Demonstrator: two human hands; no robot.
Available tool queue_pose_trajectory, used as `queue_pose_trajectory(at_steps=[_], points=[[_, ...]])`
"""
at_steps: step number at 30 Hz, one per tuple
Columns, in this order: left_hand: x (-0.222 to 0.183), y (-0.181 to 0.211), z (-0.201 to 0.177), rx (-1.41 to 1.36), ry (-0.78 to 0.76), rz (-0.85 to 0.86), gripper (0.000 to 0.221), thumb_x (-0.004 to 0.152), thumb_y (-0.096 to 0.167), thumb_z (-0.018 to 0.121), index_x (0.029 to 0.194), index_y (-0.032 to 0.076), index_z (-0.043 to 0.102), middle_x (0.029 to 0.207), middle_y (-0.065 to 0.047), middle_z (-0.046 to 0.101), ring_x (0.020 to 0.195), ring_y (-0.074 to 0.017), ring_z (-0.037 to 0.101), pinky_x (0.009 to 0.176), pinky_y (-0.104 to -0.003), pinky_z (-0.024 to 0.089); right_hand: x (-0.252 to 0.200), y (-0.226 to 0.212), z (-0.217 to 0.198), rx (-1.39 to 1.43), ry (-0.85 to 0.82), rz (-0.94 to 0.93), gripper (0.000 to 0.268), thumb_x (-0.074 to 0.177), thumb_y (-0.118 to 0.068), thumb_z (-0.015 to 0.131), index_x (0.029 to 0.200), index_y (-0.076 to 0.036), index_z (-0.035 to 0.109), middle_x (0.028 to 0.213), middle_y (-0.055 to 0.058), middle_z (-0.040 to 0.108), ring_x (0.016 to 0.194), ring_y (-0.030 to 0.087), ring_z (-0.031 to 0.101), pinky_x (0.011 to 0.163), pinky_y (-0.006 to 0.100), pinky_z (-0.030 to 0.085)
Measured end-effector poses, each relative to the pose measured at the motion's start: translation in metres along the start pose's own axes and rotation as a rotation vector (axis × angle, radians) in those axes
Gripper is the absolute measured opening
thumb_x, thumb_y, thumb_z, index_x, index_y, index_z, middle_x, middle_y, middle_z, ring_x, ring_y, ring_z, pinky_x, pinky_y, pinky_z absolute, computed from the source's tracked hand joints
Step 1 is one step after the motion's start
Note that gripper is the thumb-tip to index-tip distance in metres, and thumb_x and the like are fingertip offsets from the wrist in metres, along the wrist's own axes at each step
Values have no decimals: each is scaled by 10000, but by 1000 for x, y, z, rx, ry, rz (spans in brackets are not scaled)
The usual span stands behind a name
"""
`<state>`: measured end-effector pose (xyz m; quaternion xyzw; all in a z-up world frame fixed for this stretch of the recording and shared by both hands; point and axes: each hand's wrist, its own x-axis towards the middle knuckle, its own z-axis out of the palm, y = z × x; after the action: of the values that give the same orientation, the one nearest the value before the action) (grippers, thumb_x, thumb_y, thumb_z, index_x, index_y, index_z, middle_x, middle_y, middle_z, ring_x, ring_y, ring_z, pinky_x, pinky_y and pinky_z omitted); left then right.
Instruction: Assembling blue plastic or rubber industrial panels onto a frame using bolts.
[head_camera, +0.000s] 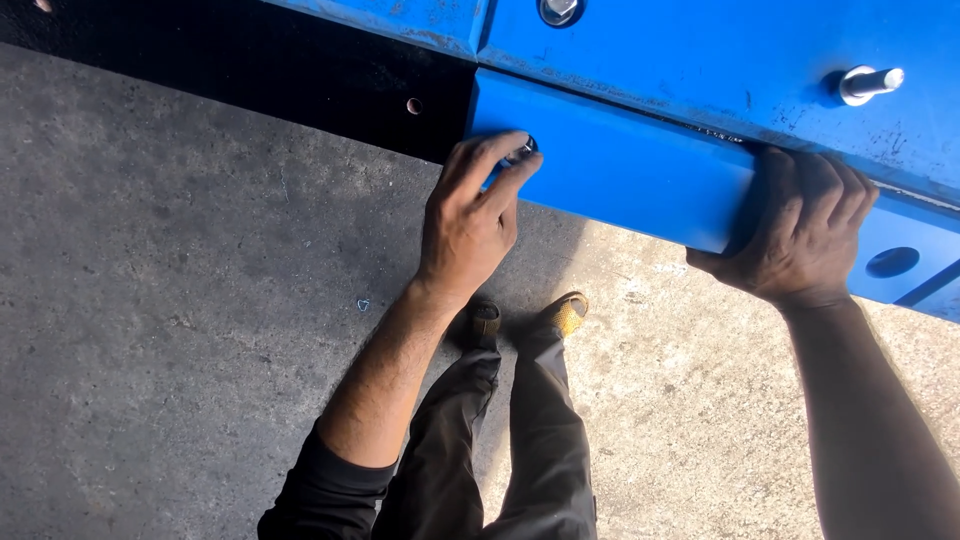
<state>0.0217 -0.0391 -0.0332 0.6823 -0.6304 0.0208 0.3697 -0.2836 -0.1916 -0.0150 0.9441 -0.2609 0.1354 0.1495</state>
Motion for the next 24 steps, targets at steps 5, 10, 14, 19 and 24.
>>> queue_pose_trajectory(at_steps=[5, 10, 14, 19, 24], points=[[2, 5, 3, -84, 52, -76, 347, 953, 146, 794, 1241, -7, 677, 1218, -122, 561, 1090, -202, 621, 905, -323, 605, -1, -3, -2, -26, -3, 1, 1006, 803, -754, 694, 1444, -8, 484, 1292, 169, 444, 1218, 310, 463, 1018, 496, 420], [6, 0, -6, 30, -2, 10, 277, 1000, 98, 746, 1266, 56, 679, 1221, -47, 605, 1129, -189, 637, 944, -272, 621, -9, -2, 4, -33, -43, 45, 1054, 826, -822, 667, 1497, -31, 483, 1329, 171, 402, 1277, 320, 417, 1060, 516, 404], [3, -3, -3, 21, -42, 3, 286, 996, 108, 756, 1263, 42, 680, 1193, -65, 599, 1056, -191, 632, 860, -260, 618, -17, 1, 10, -22, -34, 39, 1069, 830, -833, 658, 1496, -16, 475, 1313, 180, 384, 1255, 321, 401, 1064, 523, 399], [-1, -5, 4, 7, -63, -54, 279, 1033, 139, 783, 1271, 45, 671, 1210, -56, 579, 1083, -159, 633, 879, -262, 624, -23, 1, 11, 37, -78, 80, 1038, 846, -771, 719, 1524, -29, 459, 1328, 189, 370, 1266, 324, 390, 1054, 521, 389], [3, -15, -4, 26, -80, 88, 293, 969, 95, 772, 1242, 68, 671, 1258, -67, 575, 1149, -200, 627, 942, -253, 630, -29, -1, 17, -3, -120, 147, 1053, 818, -766, 754, 1559, -89, 434, 1400, 174, 347, 1328, 312, 368, 1120, 505, 376]])
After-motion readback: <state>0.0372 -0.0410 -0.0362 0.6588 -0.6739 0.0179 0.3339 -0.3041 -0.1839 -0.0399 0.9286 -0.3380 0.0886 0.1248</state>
